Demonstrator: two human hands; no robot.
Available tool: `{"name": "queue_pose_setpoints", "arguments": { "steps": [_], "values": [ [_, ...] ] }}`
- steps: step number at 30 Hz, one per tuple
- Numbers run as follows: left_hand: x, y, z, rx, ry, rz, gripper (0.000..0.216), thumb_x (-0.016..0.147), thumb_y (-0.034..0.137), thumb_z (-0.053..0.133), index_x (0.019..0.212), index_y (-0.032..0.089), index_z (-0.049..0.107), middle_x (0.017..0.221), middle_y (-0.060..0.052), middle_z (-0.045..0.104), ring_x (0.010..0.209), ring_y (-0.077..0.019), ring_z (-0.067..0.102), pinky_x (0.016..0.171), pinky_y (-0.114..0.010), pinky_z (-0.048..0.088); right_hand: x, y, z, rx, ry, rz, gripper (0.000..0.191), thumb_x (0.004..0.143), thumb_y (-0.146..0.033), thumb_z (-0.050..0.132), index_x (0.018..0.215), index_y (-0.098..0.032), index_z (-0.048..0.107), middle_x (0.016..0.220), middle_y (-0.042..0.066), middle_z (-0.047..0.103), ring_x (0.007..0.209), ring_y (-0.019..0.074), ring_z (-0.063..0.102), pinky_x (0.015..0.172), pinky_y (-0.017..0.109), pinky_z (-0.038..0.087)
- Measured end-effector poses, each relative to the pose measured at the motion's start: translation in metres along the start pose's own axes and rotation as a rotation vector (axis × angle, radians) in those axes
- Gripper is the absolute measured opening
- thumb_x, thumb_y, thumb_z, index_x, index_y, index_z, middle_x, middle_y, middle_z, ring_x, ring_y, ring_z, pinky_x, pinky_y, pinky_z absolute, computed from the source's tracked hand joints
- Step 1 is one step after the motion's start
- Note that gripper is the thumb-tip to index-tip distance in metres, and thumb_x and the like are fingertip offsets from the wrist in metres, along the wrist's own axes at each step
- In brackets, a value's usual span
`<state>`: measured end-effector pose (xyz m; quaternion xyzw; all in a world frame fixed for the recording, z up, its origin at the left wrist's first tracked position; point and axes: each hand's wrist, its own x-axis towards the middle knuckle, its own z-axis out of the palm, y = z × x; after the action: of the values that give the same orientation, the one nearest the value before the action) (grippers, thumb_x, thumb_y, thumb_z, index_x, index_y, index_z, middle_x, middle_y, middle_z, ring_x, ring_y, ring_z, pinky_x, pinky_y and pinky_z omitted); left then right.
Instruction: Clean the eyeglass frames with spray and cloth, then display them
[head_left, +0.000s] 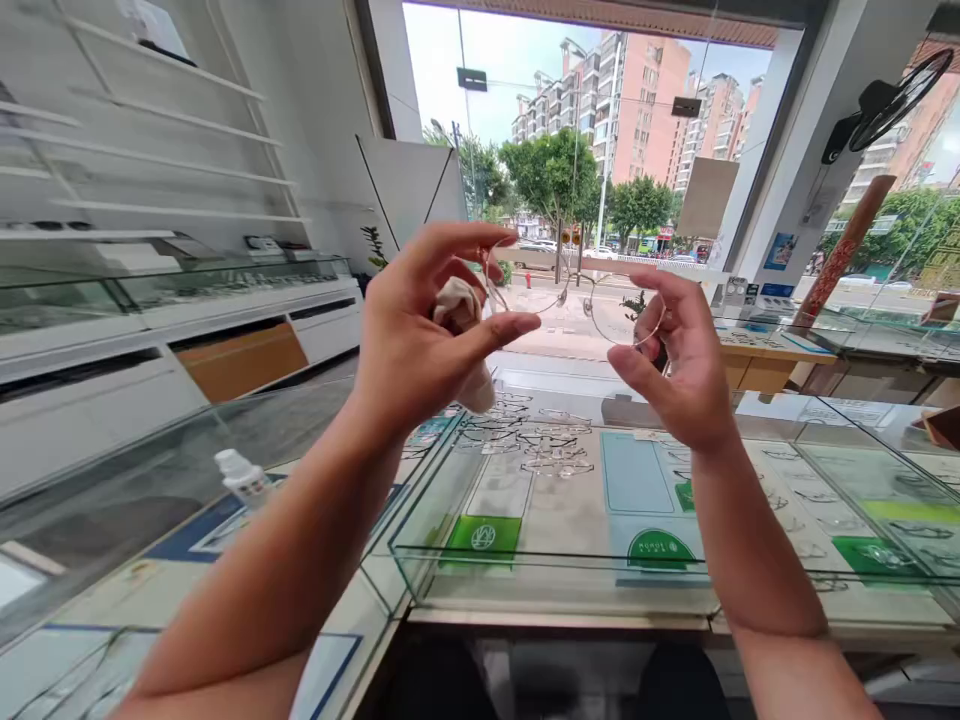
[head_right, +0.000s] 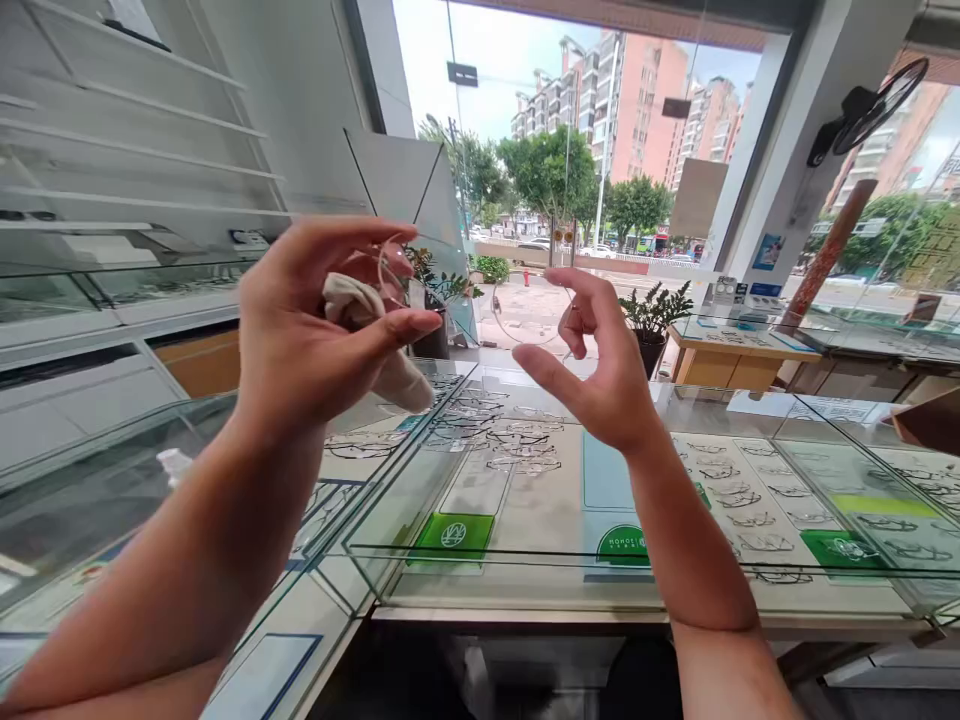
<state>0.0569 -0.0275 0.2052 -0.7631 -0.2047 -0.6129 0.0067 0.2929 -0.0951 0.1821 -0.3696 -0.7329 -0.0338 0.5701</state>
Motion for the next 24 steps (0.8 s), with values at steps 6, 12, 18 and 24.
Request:
{"name": "queue_pose_setpoints", "arguments": {
  "steps": [6, 12, 18, 24],
  "values": [
    [-0.006, -0.006, 0.033, -0.109, 0.097, -0.047, 0.048, 0.088, 0.055, 0.075, 0.129, 0.031, 0.066, 0.115, -0.002, 0.074, 0.091, -0.0195, 0.070, 0.068, -0.034, 0.057, 0.009, 0.016, 0.008, -0.057, 0.143, -0.119, 0.049, 0.097, -0.052, 0.062, 0.141, -0.034, 0.049, 0.109, 0.005, 0.059, 0.081, 0.0185, 0.055, 0.072, 0.037, 0.055],
    [-0.021, -0.009, 0.037, -0.116, 0.152, -0.057, 0.043, 0.084, 0.052, 0.081, 0.121, 0.034, 0.070, 0.103, 0.001, 0.074, 0.086, -0.0188, 0.069, 0.069, -0.033, 0.057, -0.002, 0.020, 0.011, -0.021, 0.122, -0.086, 0.049, 0.097, -0.047, 0.065, 0.142, -0.033, 0.051, 0.112, 0.004, 0.062, 0.082, 0.0167, 0.057, 0.072, 0.035, 0.055],
    [-0.016, -0.004, 0.030, 0.024, 0.064, -0.116, 0.044, 0.090, 0.052, 0.074, 0.129, 0.032, 0.067, 0.114, 0.002, 0.075, 0.082, -0.0172, 0.068, 0.068, -0.034, 0.057, 0.000, -0.001, 0.003, -0.271, 0.043, 0.063, 0.045, 0.098, -0.044, 0.063, 0.141, -0.032, 0.055, 0.137, 0.011, 0.064, 0.104, 0.0253, 0.065, 0.093, 0.044, 0.057],
    [-0.014, -0.014, 0.036, 0.038, -0.048, -0.139, 0.044, 0.087, 0.058, 0.075, 0.125, 0.035, 0.070, 0.111, 0.002, 0.077, 0.081, -0.0180, 0.069, 0.057, -0.030, 0.053, 0.000, 0.001, -0.007, -0.494, 0.051, 0.027, 0.037, 0.091, -0.044, 0.074, 0.124, -0.027, 0.069, 0.109, 0.008, 0.075, 0.103, 0.0284, 0.070, 0.092, 0.046, 0.058]
  ]
}}
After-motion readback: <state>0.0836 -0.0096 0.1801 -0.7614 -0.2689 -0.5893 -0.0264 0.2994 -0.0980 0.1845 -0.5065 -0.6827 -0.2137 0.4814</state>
